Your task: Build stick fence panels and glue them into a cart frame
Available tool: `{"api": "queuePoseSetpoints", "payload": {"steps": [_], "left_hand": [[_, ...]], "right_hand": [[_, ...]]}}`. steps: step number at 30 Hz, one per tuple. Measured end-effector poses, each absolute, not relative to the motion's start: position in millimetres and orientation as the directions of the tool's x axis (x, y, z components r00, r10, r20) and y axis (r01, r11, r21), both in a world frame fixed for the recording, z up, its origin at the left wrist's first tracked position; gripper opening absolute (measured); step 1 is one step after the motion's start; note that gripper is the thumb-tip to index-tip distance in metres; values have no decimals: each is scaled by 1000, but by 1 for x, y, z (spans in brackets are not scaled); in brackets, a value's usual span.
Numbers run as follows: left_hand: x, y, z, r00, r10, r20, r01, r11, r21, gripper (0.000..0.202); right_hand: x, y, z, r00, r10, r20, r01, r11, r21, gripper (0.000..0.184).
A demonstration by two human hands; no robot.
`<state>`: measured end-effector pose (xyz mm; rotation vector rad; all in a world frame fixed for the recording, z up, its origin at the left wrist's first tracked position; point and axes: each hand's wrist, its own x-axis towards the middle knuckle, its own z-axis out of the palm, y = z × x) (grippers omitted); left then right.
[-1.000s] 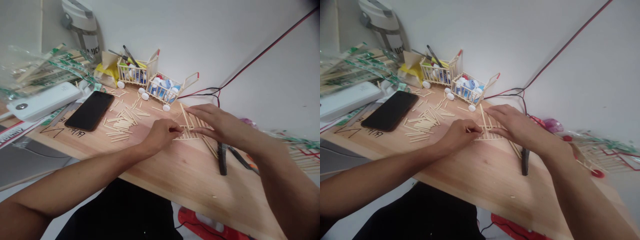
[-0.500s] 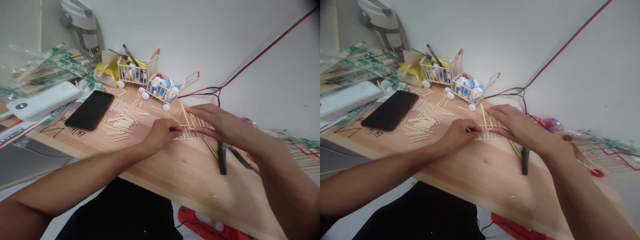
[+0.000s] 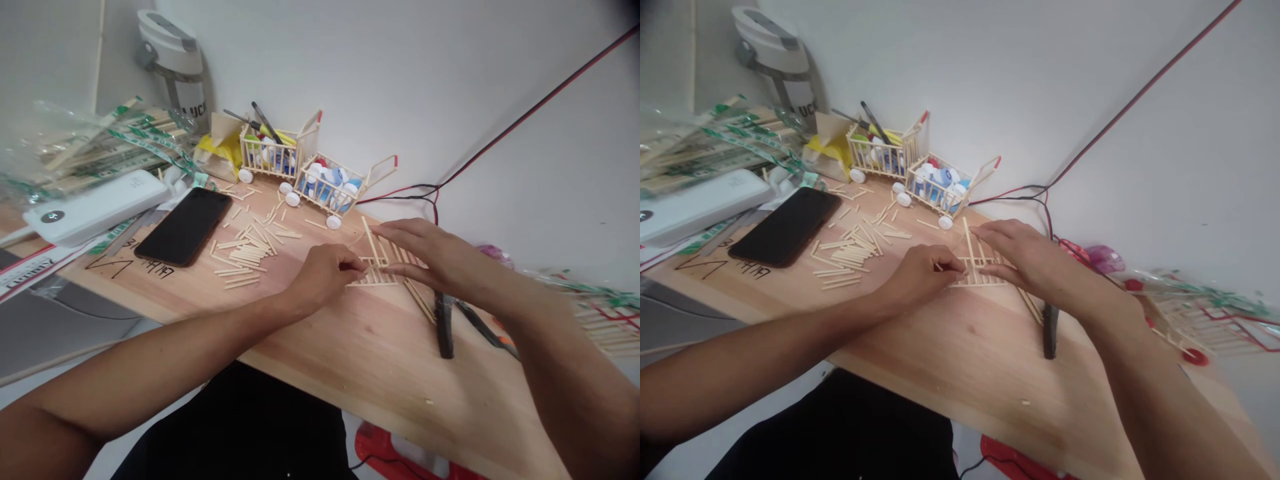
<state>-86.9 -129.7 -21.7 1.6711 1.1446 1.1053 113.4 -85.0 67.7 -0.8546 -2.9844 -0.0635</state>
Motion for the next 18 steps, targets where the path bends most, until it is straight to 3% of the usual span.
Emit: {"api": "queuePoseSetpoints", "payload": {"steps": [18], "left_hand": [[-87, -129, -23, 205, 954, 219, 253, -267, 930, 13]], "right_hand": [[111, -86, 69, -853, 521, 42, 522, 851, 60, 58]]}}
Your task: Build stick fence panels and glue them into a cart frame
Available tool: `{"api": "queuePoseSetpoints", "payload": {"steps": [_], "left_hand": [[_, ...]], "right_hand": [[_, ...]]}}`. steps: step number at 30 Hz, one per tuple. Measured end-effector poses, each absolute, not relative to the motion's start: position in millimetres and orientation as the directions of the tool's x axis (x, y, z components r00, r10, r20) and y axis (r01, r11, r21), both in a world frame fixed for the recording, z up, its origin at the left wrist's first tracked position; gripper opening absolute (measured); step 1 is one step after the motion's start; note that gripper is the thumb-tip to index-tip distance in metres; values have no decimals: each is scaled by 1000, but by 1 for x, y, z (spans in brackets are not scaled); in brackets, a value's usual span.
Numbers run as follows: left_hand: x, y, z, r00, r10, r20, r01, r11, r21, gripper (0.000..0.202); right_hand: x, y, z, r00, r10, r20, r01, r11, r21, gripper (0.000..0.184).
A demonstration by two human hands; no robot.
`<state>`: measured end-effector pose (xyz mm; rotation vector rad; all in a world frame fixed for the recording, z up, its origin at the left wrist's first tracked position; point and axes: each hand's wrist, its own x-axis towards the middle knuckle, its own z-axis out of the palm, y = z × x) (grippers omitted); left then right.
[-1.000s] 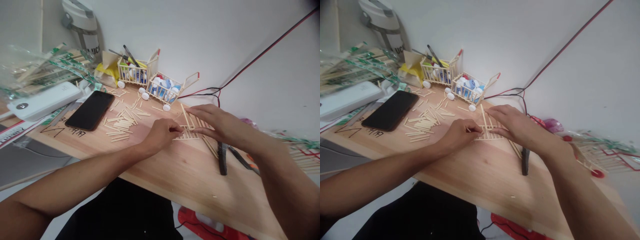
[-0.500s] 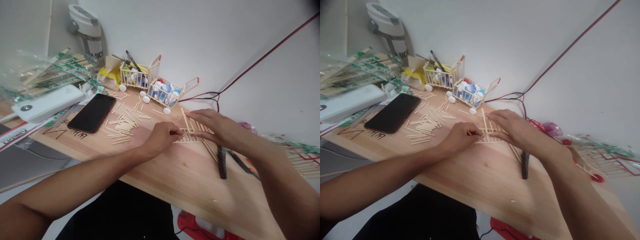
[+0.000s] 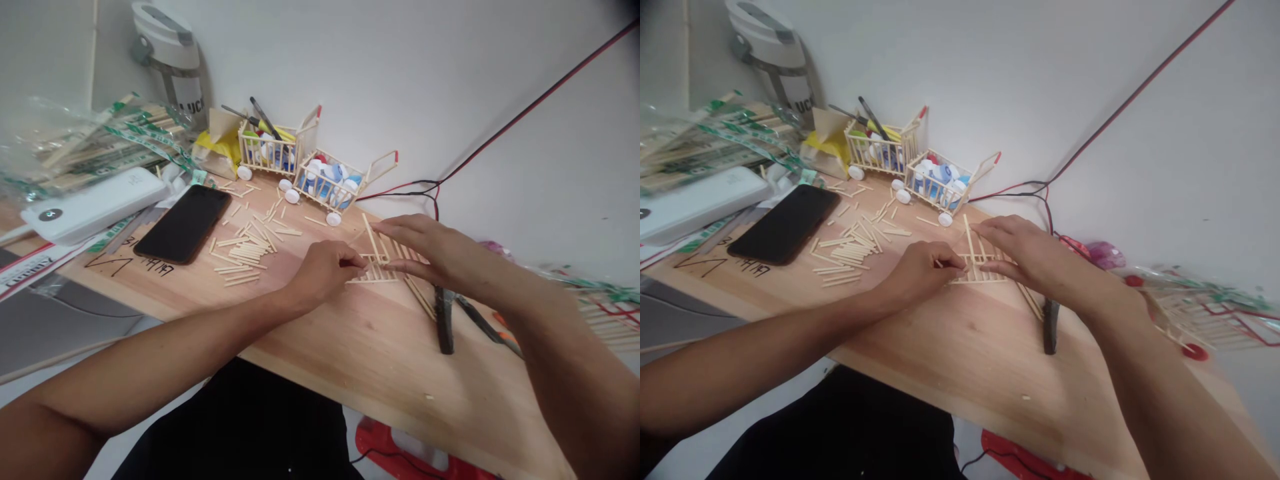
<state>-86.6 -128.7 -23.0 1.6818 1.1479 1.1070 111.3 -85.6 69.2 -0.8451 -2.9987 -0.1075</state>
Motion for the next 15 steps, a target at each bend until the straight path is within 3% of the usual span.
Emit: {"api": "queuePoseSetpoints", "payload": {"steps": [15], "left_hand": [[-87, -128, -23, 203, 954, 221, 268, -271, 924, 12]], "right_hand": [[110, -86, 71, -849, 527, 28, 527, 846, 77, 58]]}}
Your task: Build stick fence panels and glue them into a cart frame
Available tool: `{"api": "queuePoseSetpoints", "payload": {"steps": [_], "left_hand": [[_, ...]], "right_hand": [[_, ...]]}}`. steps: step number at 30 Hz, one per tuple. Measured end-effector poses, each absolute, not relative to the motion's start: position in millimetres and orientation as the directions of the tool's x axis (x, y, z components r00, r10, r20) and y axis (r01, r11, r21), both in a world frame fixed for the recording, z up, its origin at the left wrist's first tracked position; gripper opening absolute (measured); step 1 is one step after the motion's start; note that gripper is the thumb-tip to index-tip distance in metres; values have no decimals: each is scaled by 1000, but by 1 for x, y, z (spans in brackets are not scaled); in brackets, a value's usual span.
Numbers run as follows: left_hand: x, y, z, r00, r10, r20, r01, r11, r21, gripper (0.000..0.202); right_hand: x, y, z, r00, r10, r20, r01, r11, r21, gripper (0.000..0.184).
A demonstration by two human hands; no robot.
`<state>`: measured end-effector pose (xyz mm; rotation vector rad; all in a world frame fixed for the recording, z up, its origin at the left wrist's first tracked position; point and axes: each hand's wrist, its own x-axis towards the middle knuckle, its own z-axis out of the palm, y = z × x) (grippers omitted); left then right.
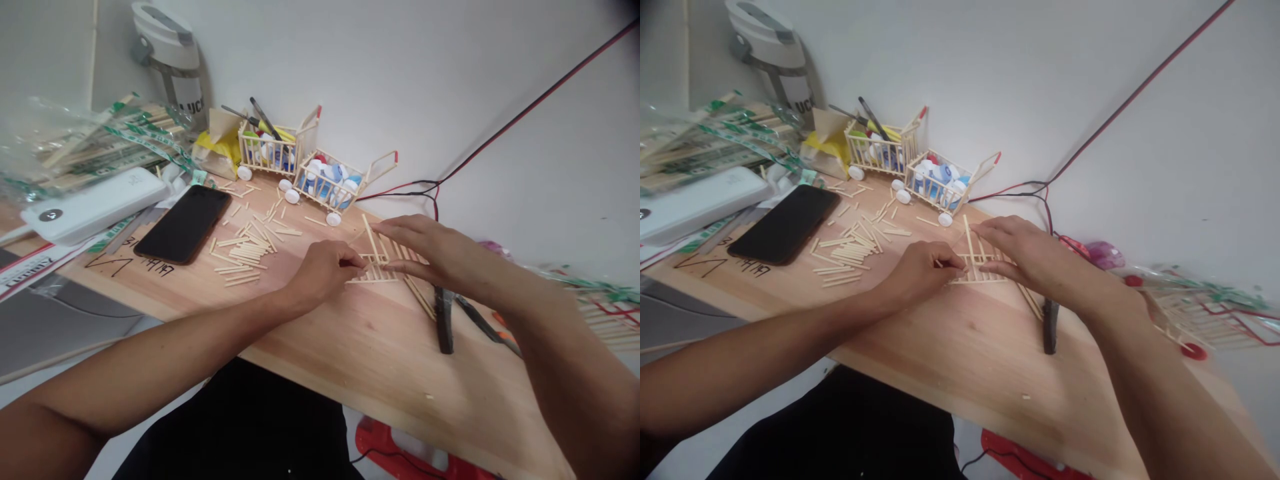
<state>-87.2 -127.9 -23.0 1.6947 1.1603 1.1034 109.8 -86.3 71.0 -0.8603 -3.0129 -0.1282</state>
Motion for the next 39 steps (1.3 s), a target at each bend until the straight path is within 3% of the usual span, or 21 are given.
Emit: {"api": "queuePoseSetpoints", "payload": {"steps": [39], "left_hand": [[-87, -129, -21, 211, 956, 204, 263, -257, 930, 10]], "right_hand": [[113, -86, 69, -842, 538, 37, 539, 839, 73, 55]]}}
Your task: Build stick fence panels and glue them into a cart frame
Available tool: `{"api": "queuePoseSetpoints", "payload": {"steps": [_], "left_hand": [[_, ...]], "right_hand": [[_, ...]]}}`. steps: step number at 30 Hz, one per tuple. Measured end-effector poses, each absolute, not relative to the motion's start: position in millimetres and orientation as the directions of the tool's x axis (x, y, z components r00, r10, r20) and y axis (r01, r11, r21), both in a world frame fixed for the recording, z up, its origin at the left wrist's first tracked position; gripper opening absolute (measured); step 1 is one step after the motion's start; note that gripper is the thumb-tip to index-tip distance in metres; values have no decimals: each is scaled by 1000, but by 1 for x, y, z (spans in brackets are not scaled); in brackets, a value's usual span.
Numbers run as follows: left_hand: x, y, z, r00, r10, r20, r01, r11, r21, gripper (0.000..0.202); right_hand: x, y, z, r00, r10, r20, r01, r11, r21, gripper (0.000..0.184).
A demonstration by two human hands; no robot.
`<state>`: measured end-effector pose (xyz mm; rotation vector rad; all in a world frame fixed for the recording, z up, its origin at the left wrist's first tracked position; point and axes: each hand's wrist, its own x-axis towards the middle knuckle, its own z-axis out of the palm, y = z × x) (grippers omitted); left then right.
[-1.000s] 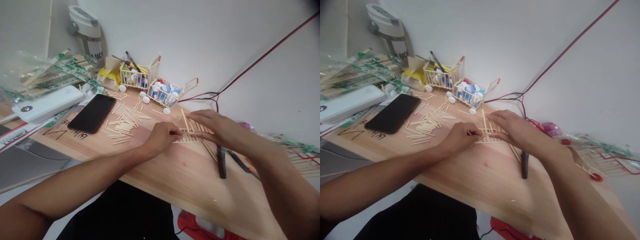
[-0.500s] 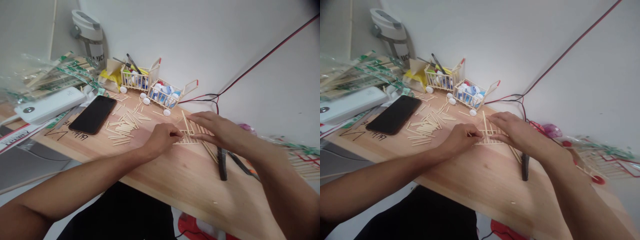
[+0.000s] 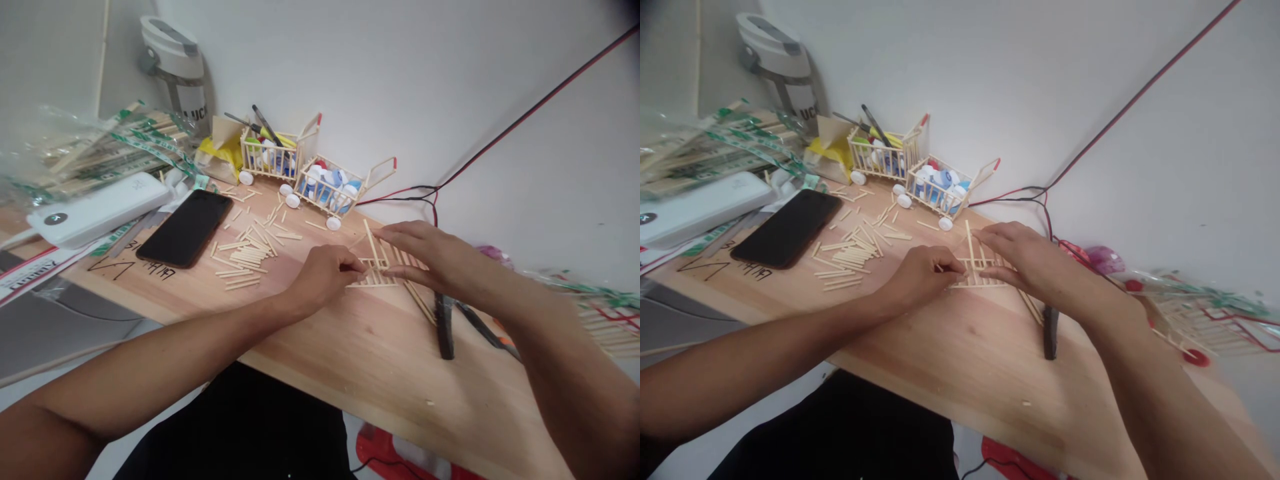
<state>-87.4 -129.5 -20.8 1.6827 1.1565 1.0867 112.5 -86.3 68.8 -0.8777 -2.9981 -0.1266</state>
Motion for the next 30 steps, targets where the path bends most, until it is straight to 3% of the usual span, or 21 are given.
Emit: {"api": "queuePoseSetpoints", "payload": {"steps": [30], "left_hand": [[-87, -130, -21, 215, 955, 206, 273, -261, 926, 11]], "right_hand": [[111, -88, 70, -845, 533, 37, 534, 840, 91, 57]]}}
